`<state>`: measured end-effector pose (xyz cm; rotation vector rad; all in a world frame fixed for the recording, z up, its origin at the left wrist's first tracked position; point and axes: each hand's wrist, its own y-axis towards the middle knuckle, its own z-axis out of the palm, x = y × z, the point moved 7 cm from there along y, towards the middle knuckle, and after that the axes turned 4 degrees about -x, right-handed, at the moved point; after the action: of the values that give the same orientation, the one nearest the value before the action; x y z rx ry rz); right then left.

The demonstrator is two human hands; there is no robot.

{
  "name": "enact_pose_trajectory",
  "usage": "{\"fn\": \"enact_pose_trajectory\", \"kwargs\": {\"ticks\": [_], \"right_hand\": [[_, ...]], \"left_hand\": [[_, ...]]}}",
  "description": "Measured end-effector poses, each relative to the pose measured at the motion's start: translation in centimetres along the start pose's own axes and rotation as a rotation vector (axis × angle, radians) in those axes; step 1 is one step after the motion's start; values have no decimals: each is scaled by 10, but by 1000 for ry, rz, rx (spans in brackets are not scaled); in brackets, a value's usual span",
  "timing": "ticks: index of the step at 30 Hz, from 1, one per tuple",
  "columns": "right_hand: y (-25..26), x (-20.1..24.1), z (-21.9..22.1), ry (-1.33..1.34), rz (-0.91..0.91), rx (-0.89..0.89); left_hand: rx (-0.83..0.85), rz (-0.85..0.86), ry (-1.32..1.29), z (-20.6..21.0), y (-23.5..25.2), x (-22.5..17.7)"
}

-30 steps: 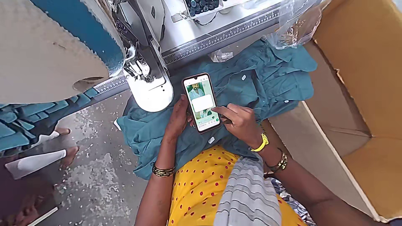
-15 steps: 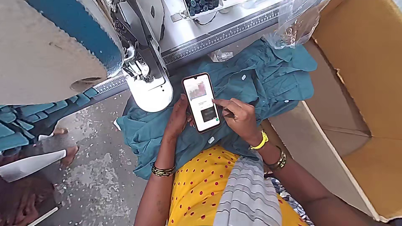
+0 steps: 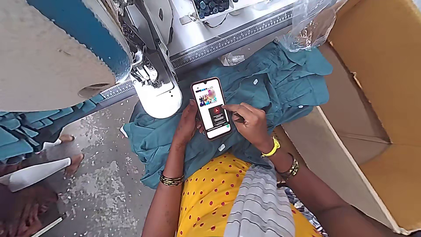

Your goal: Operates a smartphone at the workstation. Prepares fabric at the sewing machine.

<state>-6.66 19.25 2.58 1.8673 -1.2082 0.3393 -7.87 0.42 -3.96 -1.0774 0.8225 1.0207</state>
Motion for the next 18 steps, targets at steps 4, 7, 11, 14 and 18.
{"fn": "enact_pose_trajectory", "kwargs": {"ticks": [4, 7, 11, 14, 18], "right_hand": [[2, -1, -1, -8, 3, 0], [4, 0, 0, -1, 6, 9], [7, 1, 1, 8, -1, 7], [8, 2, 3, 24, 0, 2], [4, 2, 5, 17, -1, 17]], "left_hand": [[-4, -1, 1, 0, 0, 0], [-9, 0, 7, 0, 0, 0], [-15, 0, -3, 0, 0, 0], [-13, -8, -8, -1, -1, 1], [-14, -9, -2, -1, 0, 2]]}}
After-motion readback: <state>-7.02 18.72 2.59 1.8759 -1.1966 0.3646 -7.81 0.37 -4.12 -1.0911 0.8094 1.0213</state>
